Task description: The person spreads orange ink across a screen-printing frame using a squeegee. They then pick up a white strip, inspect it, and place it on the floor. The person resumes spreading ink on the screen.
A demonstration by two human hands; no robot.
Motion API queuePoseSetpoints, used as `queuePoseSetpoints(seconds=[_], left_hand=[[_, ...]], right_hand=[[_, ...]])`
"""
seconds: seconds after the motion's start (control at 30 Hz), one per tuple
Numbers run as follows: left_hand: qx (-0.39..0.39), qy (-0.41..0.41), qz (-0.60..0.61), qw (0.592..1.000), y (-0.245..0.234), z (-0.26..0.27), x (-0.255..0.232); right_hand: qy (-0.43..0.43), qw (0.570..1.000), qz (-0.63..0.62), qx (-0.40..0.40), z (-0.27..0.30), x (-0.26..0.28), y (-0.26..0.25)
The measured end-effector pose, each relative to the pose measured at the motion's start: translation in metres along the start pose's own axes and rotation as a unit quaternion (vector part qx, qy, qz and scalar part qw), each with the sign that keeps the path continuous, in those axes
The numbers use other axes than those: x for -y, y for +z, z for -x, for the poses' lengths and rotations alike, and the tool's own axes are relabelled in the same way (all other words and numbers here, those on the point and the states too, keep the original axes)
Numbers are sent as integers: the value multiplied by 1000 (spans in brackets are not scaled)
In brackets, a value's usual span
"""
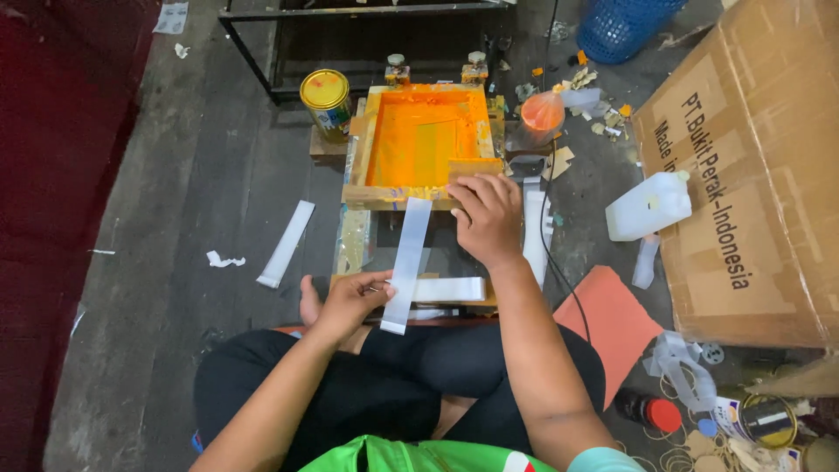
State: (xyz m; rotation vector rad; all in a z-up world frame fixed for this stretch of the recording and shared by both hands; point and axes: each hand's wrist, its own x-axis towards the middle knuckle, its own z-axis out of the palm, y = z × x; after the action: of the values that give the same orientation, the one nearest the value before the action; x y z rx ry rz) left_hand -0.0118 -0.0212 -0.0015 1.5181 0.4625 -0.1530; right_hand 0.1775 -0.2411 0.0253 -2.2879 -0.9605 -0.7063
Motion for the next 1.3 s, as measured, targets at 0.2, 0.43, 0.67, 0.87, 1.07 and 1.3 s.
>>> queuePoseSetpoints(seconds=[0.2, 0.43, 0.67, 0.87, 1.07, 1.3], left_hand=[[25, -80, -33, 996, 17, -13, -11], [13, -56, -58, 997, 20, -19, -34], [-70, 75, -259, 961, 22, -81, -11], [-54, 240, -509, 825, 30, -61, 0], [56, 279, -625, 727, 41, -52, 1], [48, 234, -630, 739, 44, -58, 0]], right_hand=[[8, 989, 69, -132, -11, 4, 17], [6, 987, 68, -148, -10, 7, 20], [17, 988, 64, -138, -10, 8, 19], [16, 990, 56, -131, -8, 6, 20], [32, 993, 51, -98, -6, 8, 16], [31, 993, 52, -101, -4, 7, 20]])
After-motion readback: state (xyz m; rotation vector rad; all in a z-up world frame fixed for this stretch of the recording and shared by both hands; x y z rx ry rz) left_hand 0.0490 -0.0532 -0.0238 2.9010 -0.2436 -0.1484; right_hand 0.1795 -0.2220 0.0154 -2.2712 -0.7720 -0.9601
